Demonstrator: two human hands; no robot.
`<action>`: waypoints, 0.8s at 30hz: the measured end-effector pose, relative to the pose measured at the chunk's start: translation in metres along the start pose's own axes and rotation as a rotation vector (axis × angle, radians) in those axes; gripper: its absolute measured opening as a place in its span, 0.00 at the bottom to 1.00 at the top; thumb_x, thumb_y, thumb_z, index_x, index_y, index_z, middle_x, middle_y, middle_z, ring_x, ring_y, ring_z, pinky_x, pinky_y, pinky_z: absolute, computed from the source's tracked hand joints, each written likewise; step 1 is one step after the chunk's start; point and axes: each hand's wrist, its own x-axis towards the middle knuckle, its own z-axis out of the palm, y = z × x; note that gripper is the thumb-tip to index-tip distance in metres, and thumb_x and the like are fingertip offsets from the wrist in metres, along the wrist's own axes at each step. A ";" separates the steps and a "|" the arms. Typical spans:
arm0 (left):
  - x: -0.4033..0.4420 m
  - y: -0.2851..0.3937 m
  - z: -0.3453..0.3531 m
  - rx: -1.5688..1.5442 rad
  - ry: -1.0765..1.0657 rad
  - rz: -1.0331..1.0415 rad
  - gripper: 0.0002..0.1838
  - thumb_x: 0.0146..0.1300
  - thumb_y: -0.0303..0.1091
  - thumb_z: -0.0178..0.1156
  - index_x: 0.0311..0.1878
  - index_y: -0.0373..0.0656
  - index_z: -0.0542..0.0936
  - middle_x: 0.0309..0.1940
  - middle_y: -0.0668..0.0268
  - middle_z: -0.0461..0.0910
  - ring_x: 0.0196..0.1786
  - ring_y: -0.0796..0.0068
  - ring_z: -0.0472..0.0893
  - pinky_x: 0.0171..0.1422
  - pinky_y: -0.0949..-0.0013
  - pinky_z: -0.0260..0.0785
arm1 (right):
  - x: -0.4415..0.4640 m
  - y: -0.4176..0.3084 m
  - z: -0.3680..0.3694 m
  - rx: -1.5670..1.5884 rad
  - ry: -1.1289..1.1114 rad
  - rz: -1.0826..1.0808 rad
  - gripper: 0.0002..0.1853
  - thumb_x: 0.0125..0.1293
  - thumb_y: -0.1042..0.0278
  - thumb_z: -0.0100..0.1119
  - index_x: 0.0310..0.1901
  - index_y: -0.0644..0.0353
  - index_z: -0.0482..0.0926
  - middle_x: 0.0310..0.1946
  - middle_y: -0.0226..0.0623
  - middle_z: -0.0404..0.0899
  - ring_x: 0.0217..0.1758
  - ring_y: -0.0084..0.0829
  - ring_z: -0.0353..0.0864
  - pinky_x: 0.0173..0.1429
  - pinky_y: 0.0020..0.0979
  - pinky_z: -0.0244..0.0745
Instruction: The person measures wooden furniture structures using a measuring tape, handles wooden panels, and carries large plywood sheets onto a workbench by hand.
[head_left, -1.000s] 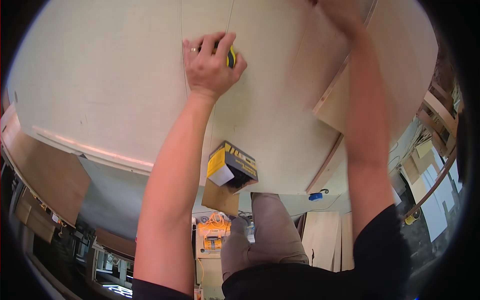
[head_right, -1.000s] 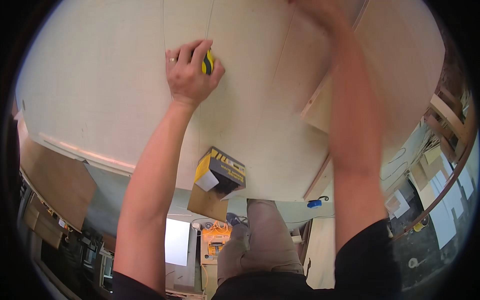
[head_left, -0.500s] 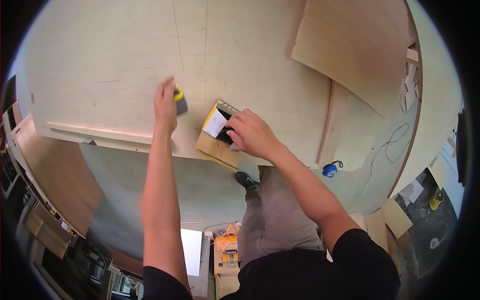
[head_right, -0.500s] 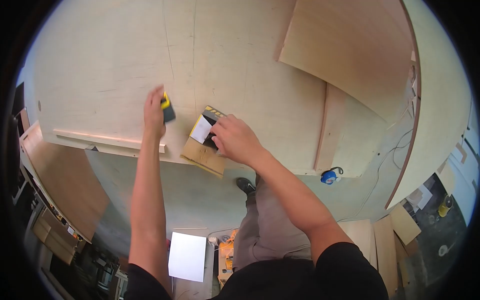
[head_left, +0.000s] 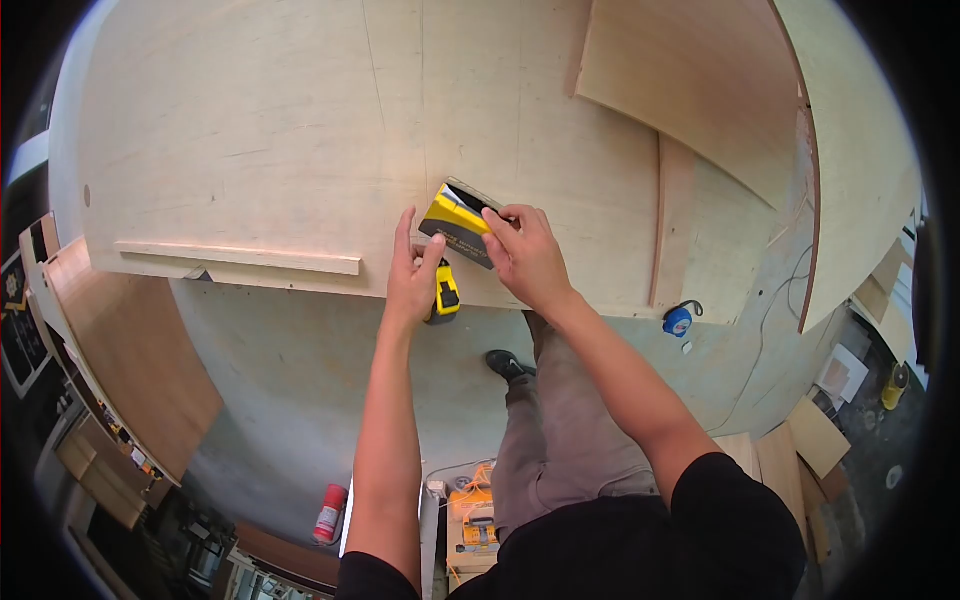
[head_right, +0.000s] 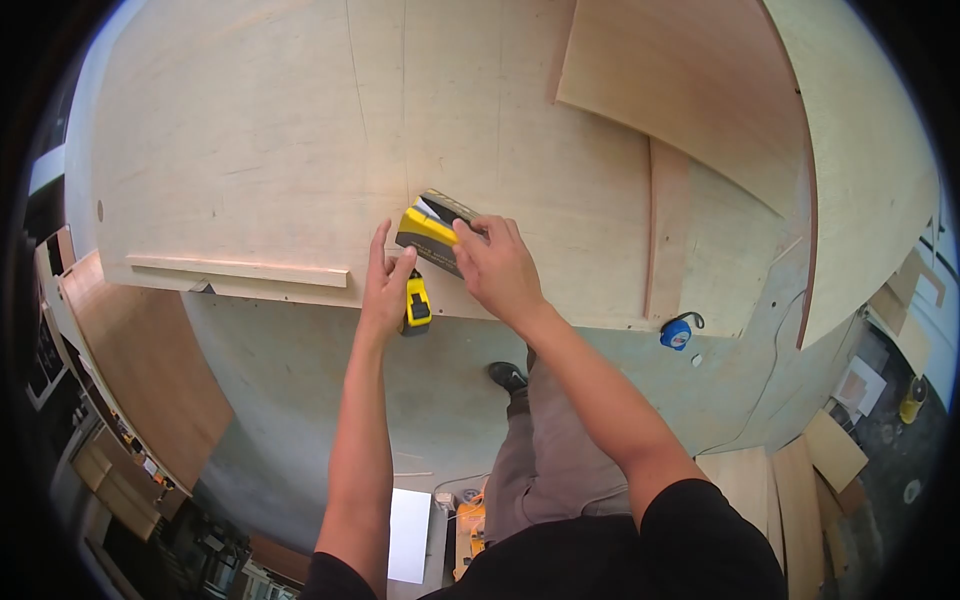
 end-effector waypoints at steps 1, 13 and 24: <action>0.007 0.002 0.000 0.031 -0.019 -0.026 0.33 0.68 0.43 0.54 0.72 0.46 0.55 0.30 0.66 0.71 0.33 0.80 0.71 0.38 0.76 0.66 | -0.001 0.006 0.005 0.024 0.001 0.032 0.17 0.57 0.72 0.64 0.49 0.60 0.80 0.38 0.39 0.75 0.40 0.38 0.74 0.42 0.34 0.74; 0.038 0.011 0.010 0.295 -0.023 -0.025 0.28 0.68 0.48 0.52 0.68 0.49 0.65 0.49 0.52 0.79 0.49 0.61 0.79 0.56 0.65 0.69 | 0.011 0.018 0.015 0.148 0.021 0.244 0.10 0.57 0.70 0.64 0.41 0.55 0.84 0.34 0.37 0.74 0.39 0.36 0.73 0.41 0.35 0.72; 0.044 0.056 0.015 0.797 -0.210 -0.115 0.30 0.71 0.45 0.46 0.73 0.56 0.51 0.49 0.41 0.76 0.51 0.45 0.77 0.57 0.56 0.67 | 0.030 0.022 0.025 0.337 0.041 0.192 0.07 0.57 0.72 0.62 0.38 0.57 0.83 0.36 0.36 0.75 0.38 0.35 0.76 0.42 0.35 0.72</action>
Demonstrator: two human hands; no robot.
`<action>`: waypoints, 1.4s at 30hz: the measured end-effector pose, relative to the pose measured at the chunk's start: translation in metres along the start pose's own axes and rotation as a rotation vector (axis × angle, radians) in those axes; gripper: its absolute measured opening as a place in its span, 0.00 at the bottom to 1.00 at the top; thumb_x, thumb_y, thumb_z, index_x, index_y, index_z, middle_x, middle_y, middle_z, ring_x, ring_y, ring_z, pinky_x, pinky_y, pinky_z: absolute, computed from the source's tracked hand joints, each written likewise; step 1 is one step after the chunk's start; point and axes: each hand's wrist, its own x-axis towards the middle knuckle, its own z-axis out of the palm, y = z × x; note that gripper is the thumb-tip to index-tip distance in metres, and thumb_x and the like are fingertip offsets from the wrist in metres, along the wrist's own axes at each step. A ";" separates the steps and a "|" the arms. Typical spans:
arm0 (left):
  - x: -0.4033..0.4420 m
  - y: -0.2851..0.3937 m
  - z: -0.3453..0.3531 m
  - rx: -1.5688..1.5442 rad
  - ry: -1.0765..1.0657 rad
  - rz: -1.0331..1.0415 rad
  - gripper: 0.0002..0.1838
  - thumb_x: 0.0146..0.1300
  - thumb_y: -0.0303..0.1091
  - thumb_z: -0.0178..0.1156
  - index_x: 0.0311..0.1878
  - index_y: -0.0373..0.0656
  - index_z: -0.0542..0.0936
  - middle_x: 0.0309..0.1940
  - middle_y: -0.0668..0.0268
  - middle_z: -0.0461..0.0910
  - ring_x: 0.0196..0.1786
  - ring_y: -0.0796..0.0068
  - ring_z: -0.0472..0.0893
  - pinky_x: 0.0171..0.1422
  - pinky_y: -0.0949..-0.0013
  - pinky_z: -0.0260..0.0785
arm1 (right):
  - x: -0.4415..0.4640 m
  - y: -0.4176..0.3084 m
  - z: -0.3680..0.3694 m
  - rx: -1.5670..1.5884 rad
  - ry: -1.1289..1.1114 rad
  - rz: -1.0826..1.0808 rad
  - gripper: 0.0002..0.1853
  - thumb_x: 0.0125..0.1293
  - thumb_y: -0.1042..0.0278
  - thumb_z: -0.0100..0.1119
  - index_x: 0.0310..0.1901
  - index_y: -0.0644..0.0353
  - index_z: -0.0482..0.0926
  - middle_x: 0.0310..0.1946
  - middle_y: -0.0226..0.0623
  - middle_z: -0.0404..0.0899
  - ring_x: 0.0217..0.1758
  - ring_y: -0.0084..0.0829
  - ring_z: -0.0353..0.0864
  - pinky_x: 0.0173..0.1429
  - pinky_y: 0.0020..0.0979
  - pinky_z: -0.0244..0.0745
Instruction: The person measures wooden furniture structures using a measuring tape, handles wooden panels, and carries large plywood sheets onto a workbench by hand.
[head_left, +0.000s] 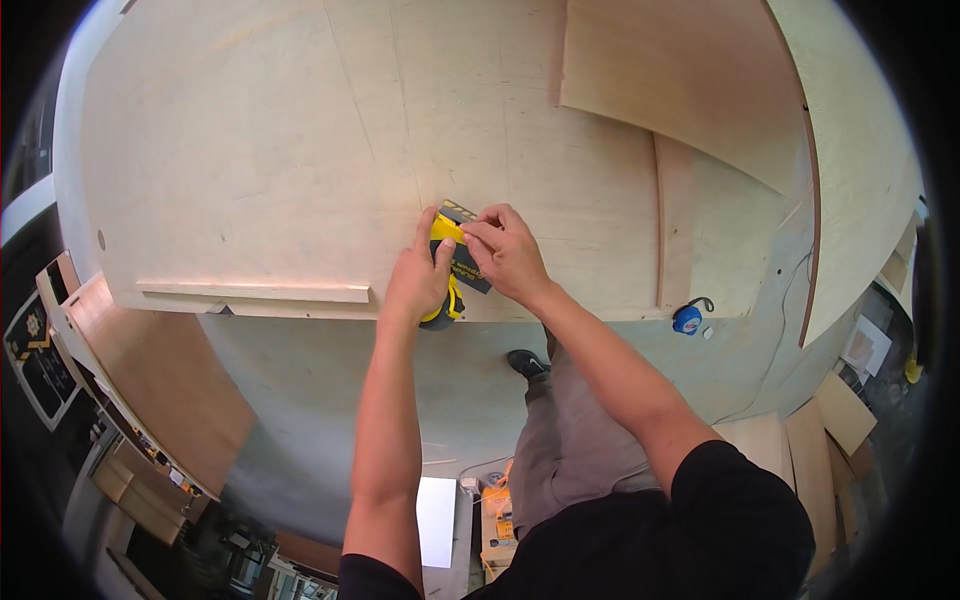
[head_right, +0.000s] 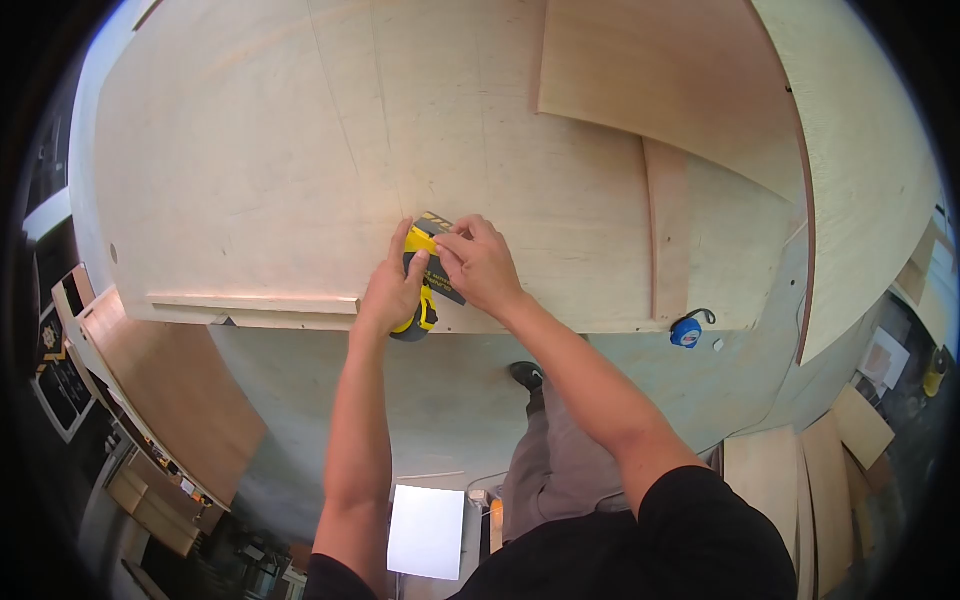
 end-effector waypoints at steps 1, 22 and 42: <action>-0.001 0.001 0.001 0.039 0.006 0.000 0.30 0.71 0.44 0.46 0.74 0.56 0.50 0.47 0.41 0.76 0.50 0.45 0.77 0.56 0.55 0.67 | 0.002 -0.001 -0.001 -0.001 -0.018 0.000 0.06 0.57 0.71 0.62 0.37 0.57 0.83 0.35 0.35 0.75 0.37 0.35 0.76 0.42 0.35 0.72; 0.025 -0.004 0.025 -0.135 0.106 -0.052 0.31 0.68 0.58 0.47 0.66 0.49 0.58 0.45 0.40 0.78 0.49 0.40 0.77 0.51 0.50 0.69 | -0.017 0.023 0.007 -0.109 0.070 0.082 0.18 0.59 0.60 0.62 0.49 0.59 0.74 0.43 0.42 0.74 0.48 0.45 0.72 0.52 0.41 0.70; -0.176 -0.138 0.217 -1.166 -0.193 -0.383 0.37 0.67 0.62 0.47 0.64 0.37 0.67 0.51 0.64 0.74 0.46 0.78 0.75 0.49 0.72 0.71 | -0.185 0.007 -0.042 -0.785 -0.575 -0.099 0.44 0.38 0.62 0.73 0.60 0.57 0.63 0.49 0.43 0.70 0.53 0.44 0.70 0.54 0.43 0.65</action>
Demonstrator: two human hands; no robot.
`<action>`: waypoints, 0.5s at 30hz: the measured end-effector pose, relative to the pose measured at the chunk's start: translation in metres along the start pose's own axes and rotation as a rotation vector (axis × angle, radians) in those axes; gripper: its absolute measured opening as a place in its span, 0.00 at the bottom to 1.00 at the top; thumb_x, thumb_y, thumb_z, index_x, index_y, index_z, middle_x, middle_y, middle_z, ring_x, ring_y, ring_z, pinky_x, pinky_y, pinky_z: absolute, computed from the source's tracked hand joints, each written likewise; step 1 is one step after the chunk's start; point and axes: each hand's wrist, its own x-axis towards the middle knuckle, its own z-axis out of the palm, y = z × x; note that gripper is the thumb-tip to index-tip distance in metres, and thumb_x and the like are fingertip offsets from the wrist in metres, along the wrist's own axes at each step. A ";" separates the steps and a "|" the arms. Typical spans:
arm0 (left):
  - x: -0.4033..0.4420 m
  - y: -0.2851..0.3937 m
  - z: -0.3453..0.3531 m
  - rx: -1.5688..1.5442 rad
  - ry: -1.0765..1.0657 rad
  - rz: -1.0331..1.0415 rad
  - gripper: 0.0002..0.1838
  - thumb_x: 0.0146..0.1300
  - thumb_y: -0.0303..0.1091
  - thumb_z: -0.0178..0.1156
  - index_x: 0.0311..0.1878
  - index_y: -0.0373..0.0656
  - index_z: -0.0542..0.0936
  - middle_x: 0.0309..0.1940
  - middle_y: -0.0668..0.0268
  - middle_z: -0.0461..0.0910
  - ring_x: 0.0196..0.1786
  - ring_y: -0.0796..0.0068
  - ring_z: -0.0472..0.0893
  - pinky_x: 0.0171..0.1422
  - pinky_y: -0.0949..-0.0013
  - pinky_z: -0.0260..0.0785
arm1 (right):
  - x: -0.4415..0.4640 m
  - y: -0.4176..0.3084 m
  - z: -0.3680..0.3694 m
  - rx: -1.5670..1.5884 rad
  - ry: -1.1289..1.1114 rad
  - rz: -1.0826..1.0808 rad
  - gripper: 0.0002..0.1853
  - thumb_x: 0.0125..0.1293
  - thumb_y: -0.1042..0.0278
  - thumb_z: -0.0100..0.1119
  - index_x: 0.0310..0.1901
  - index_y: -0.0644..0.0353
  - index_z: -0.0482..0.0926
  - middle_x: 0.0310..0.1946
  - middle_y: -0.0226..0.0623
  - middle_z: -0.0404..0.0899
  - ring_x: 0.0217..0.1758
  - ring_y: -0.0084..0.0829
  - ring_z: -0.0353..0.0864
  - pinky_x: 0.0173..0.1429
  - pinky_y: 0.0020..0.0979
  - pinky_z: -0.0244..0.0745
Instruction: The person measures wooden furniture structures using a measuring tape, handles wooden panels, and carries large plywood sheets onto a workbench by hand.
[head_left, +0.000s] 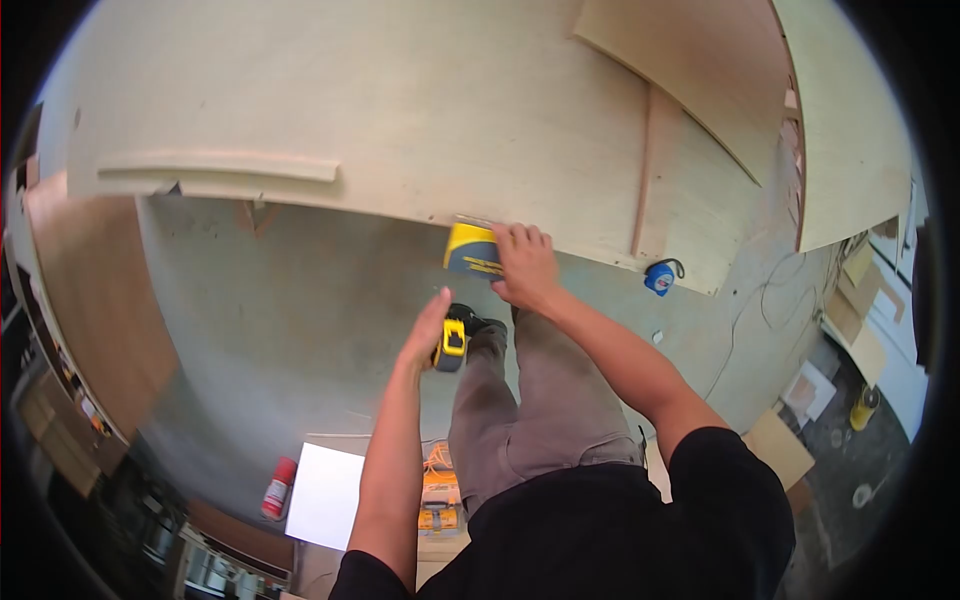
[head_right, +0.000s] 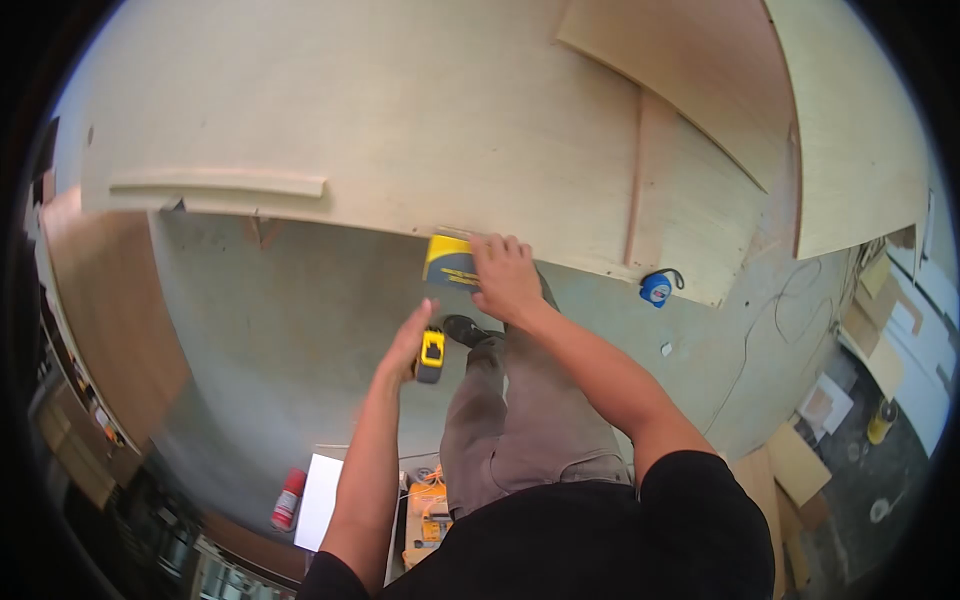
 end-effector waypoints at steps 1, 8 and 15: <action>0.001 -0.043 -0.013 -0.004 0.024 0.001 0.35 0.67 0.62 0.47 0.58 0.37 0.73 0.43 0.65 0.76 0.41 0.79 0.76 0.46 0.73 0.71 | -0.017 -0.004 0.009 0.017 -0.017 0.024 0.44 0.38 0.62 0.73 0.60 0.58 0.63 0.49 0.43 0.70 0.53 0.44 0.69 0.55 0.43 0.66; -0.042 -0.279 -0.066 0.198 -0.019 -0.119 0.28 0.60 0.59 0.59 0.43 0.38 0.79 0.32 0.65 0.77 0.34 0.74 0.76 0.43 0.70 0.70 | -0.123 -0.009 0.116 0.210 -0.264 0.201 0.45 0.41 0.59 0.72 0.62 0.63 0.60 0.53 0.50 0.68 0.57 0.51 0.67 0.62 0.44 0.67; -0.061 -0.414 -0.022 0.286 0.275 -0.087 0.21 0.52 0.48 0.64 0.40 0.40 0.78 0.35 0.57 0.81 0.41 0.67 0.80 0.48 0.68 0.70 | -0.073 0.050 0.262 0.028 -0.404 0.334 0.48 0.43 0.54 0.71 0.64 0.64 0.57 0.59 0.56 0.65 0.63 0.58 0.63 0.64 0.45 0.66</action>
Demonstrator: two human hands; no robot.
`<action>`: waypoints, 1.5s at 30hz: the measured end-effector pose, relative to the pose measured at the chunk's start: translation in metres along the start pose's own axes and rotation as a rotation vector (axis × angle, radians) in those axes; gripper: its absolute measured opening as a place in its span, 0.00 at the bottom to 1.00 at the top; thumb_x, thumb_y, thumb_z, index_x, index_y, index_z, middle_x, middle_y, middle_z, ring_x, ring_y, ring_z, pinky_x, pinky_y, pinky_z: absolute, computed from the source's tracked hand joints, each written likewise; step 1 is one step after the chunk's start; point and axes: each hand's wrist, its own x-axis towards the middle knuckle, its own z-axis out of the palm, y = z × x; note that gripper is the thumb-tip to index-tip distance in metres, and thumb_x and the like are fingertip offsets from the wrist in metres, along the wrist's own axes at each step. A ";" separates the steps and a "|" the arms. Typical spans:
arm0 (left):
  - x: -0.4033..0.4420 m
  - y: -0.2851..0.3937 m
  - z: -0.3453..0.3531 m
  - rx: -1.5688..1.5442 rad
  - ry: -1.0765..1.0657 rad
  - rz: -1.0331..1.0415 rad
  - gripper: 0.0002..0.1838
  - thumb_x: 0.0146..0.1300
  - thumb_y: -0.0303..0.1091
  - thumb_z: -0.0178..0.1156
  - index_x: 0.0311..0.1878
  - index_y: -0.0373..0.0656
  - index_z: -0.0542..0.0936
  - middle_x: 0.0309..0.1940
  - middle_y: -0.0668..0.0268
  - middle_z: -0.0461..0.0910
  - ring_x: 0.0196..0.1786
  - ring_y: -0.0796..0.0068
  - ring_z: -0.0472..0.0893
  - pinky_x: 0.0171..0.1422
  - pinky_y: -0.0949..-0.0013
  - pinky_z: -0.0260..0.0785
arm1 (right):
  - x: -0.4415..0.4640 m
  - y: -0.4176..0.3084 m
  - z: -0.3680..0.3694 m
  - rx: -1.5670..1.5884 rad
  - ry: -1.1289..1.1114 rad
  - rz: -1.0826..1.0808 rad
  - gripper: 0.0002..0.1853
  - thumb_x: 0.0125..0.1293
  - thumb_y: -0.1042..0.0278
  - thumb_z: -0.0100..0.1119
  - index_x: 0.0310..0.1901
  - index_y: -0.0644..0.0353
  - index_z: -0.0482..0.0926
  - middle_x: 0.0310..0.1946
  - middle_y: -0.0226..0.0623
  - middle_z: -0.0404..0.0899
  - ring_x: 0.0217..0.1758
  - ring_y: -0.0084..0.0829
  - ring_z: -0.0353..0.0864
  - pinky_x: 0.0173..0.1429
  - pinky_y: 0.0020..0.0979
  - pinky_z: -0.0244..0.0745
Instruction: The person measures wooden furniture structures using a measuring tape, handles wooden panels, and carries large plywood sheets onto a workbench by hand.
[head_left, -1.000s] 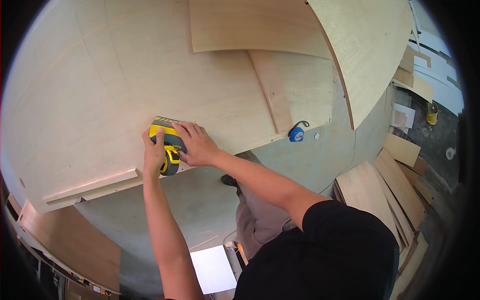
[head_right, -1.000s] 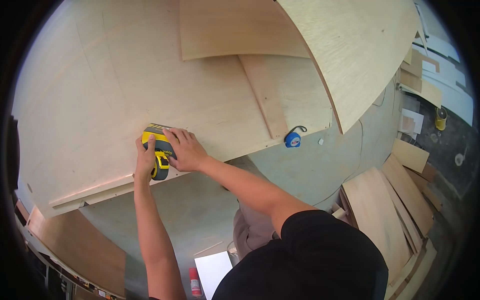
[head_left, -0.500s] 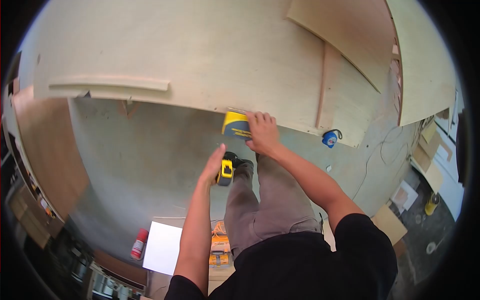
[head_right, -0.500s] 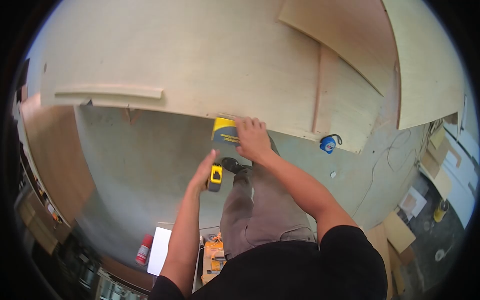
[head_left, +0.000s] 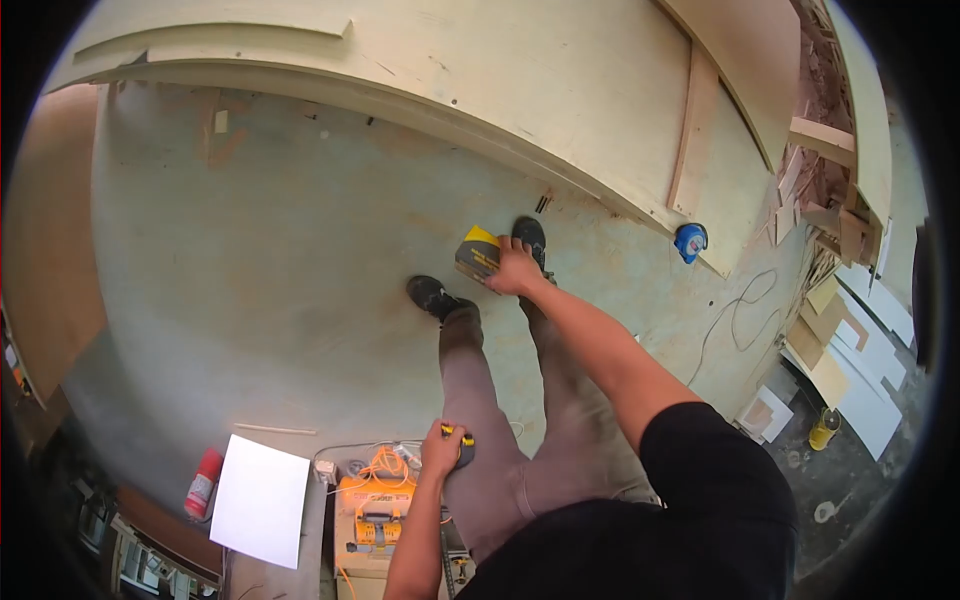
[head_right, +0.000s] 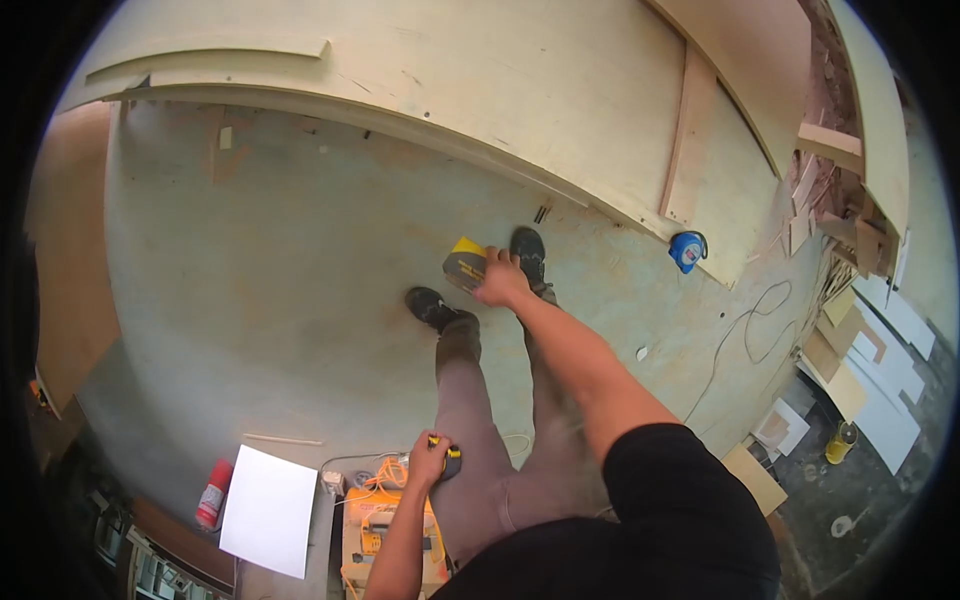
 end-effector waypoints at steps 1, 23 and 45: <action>0.009 -0.014 0.013 -0.060 0.019 -0.014 0.21 0.52 0.48 0.64 0.40 0.40 0.78 0.35 0.58 0.80 0.40 0.67 0.80 0.47 0.69 0.70 | 0.029 0.013 0.022 -0.027 0.034 0.054 0.49 0.43 0.54 0.71 0.64 0.63 0.56 0.59 0.55 0.65 0.62 0.58 0.64 0.64 0.45 0.66; 0.015 -0.001 0.069 0.006 0.048 0.027 0.15 0.55 0.39 0.60 0.42 0.41 0.80 0.36 0.62 0.81 0.38 0.72 0.79 0.47 0.70 0.69 | 0.057 0.344 0.067 0.193 0.309 0.091 0.47 0.50 0.43 0.68 0.65 0.66 0.62 0.57 0.61 0.69 0.62 0.56 0.67 0.64 0.45 0.66; -0.042 0.261 0.138 0.195 -0.274 0.465 0.11 0.61 0.27 0.54 0.46 0.38 0.75 0.37 0.65 0.78 0.42 0.78 0.77 0.48 0.74 0.69 | -0.206 0.280 -0.197 0.441 1.049 0.022 0.24 0.54 0.57 0.68 0.50 0.55 0.72 0.45 0.45 0.72 0.38 0.47 0.78 0.37 0.41 0.75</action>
